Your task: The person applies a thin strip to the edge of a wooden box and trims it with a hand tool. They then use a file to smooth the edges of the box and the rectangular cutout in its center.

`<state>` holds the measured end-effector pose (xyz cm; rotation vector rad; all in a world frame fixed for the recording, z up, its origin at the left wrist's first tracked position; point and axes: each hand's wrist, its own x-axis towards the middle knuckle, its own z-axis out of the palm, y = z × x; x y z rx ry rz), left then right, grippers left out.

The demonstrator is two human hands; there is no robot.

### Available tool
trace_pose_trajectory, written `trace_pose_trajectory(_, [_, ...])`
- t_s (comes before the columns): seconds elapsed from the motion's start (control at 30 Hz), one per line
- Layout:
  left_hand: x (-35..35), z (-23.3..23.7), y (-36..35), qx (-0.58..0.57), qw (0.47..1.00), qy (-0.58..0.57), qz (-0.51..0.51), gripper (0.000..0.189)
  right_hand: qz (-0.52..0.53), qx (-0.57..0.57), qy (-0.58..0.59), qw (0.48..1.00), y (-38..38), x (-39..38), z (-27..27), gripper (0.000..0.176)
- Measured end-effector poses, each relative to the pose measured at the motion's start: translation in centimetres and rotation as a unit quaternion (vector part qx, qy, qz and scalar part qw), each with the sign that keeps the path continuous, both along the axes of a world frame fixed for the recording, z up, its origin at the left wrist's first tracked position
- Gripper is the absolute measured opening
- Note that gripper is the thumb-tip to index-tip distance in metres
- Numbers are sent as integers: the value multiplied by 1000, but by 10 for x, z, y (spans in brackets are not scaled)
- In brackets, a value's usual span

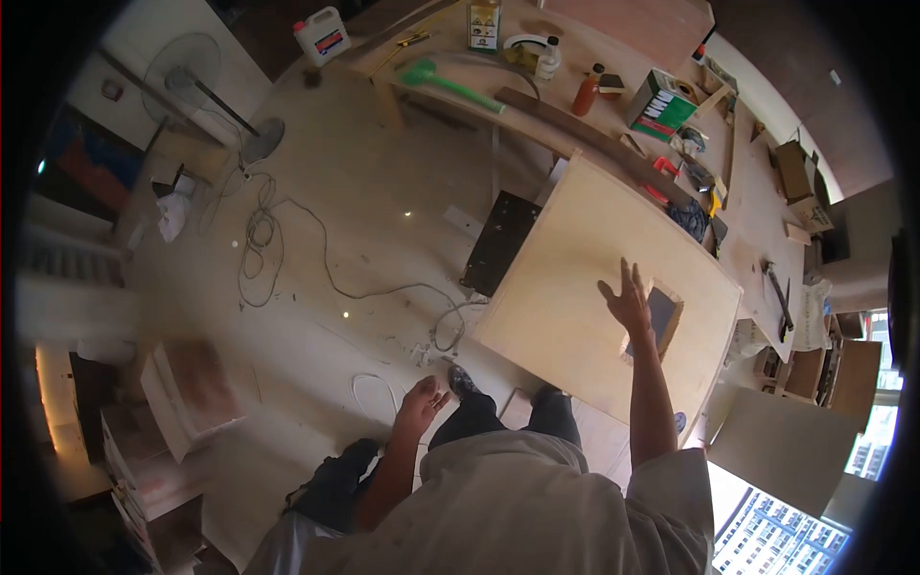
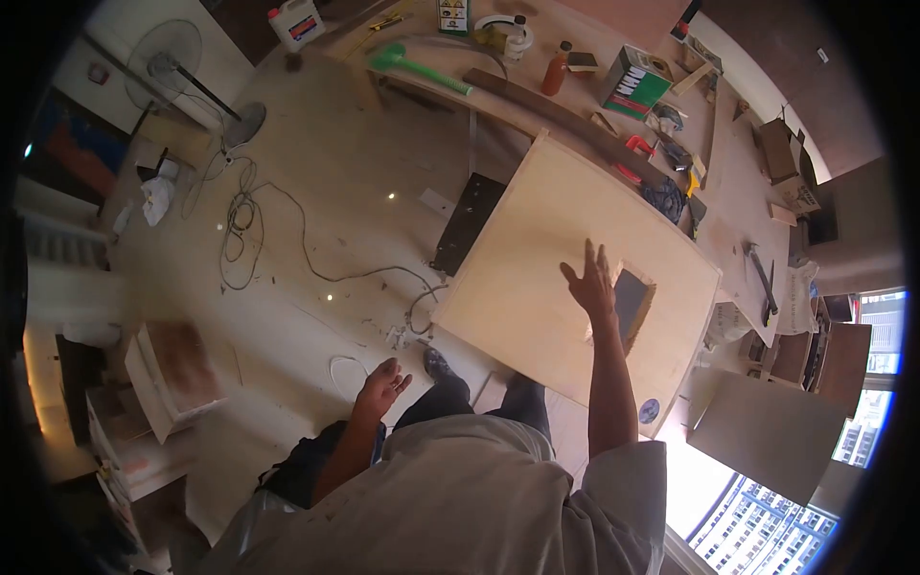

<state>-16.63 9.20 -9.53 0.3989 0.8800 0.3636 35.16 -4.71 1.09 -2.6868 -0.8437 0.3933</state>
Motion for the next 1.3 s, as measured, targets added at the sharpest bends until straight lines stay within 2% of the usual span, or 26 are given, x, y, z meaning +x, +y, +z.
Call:
trace_pose_trajectory(0.03, [-16, -2, -3, 5, 1000, 28, 6, 37, 13, -38, 43, 998, 22, -11, -8, 105])
trace_pose_trajectory(0.07, [-33, -5, -3, 12, 998, 56, 13, 38, 20, -122, 28, 992, 39, -23, -15, 129])
trace_pose_trajectory(0.1, [-52, -9, -4, 20, 996, 86, 18, 38, 36, -135, 19, 990, 52, -20, -31, 134])
trace_pose_trajectory(0.13, [-74, -21, -10, 149, 973, 153, -82, 39, 43, -150, 12, 988, 57, -9, -54, 138])
trace_pose_trajectory(0.17, [-92, -37, -17, 274, 919, 206, -195, 40, 36, -169, 8, 985, 48, -1, -65, 143])
trace_pose_trajectory(0.2, [-109, -53, -25, -13, 991, 132, 25, 41, 20, -161, 25, 986, 49, -4, -52, 145])
trace_pose_trajectory(0.23, [-117, -45, -37, -19, 990, 136, 21, 45, 5, -156, 44, 987, 49, -15, -38, 147])
trace_pose_trajectory(0.27, [-130, -48, -46, 100, 974, 174, -102, 44, -3, -162, 47, 986, 42, -23, -37, 147])
trace_pose_trajectory(0.33, [-140, -56, -49, 336, 873, 216, -282, 43, 9, -162, 36, 986, 50, -18, -32, 146])
trace_pose_trajectory(0.4, [-147, -62, -49, 538, 704, 248, -392, 40, 6, -179, 36, 983, 54, -17, -33, 146])
trace_pose_trajectory(0.43, [-148, -68, -48, 518, 717, 269, -381, 42, 4, -187, 37, 982, 56, -18, -34, 145])
trace_pose_trajectory(0.5, [-142, -79, -46, 476, 740, 306, -363, 44, 9, -203, 14, 979, 60, -25, -25, 138])
trace_pose_trajectory(0.63, [-109, -56, -22, 217, 916, 279, -191, 45, 74, -181, 30, 980, 56, 19, -16, 105])
trace_pose_trajectory(0.67, [-91, -38, -13, 115, 935, 307, -136, 45, 91, -168, 6, 982, 60, 31, 4, 70])
trace_pose_trajectory(0.7, [-75, -28, -5, 13, 940, 332, -78, 45, 84, -85, -19, 993, 56, 50, 10, 52])
trace_pose_trajectory(0.77, [-81, -39, -3, 122, 928, 318, -151, 48, -13, 55, 30, 998, 63, 94, 23, 24])
trace_pose_trajectory(0.8, [-85, -49, 0, 201, 894, 336, -219, 50, -21, 94, -9, 995, 67, 125, 18, 19])
trace_pose_trajectory(0.83, [-91, -58, 3, 344, 792, 373, -340, 52, -29, 136, -48, 989, 68, 160, 8, 15])
trace_pose_trajectory(0.87, [-97, -64, 3, 475, 616, 416, -470, 55, -28, 202, -72, 976, 71, 194, -3, 13])
trace_pose_trajectory(0.9, [-100, -65, 2, 553, 460, 441, -537, 57, -80, 201, -83, 973, 83, 210, 9, 13])
trace_pose_trajectory(0.97, [-90, -28, -4, 430, 513, 466, -579, 57, -124, 168, -118, 971, 103, 264, -1, 17])
trace_pose_trajectory(1.03, [-73, -2, -20, 526, 573, 392, -492, 48, -117, 170, -130, 970, 122, 320, -25, 22])
trace_pose_trajectory(1.13, [-29, 54, -30, 192, 730, 508, -415, 41, -57, 144, -199, 968, 144, 378, -67, 30])
trace_pose_trajectory(1.23, [-20, 52, -41, 374, 685, 468, -415, 33, -22, 90, -188, 978, 171, 414, -86, 37])
trace_pose_trajectory(1.27, [-4, 62, -39, 306, 709, 489, -405, 34, 2, 82, -197, 977, 177, 425, -96, 36])
trace_pose_trajectory(1.3, [19, 80, -38, 227, 729, 514, -391, 36, 2, 5, -225, 974, 185, 452, -136, 37])
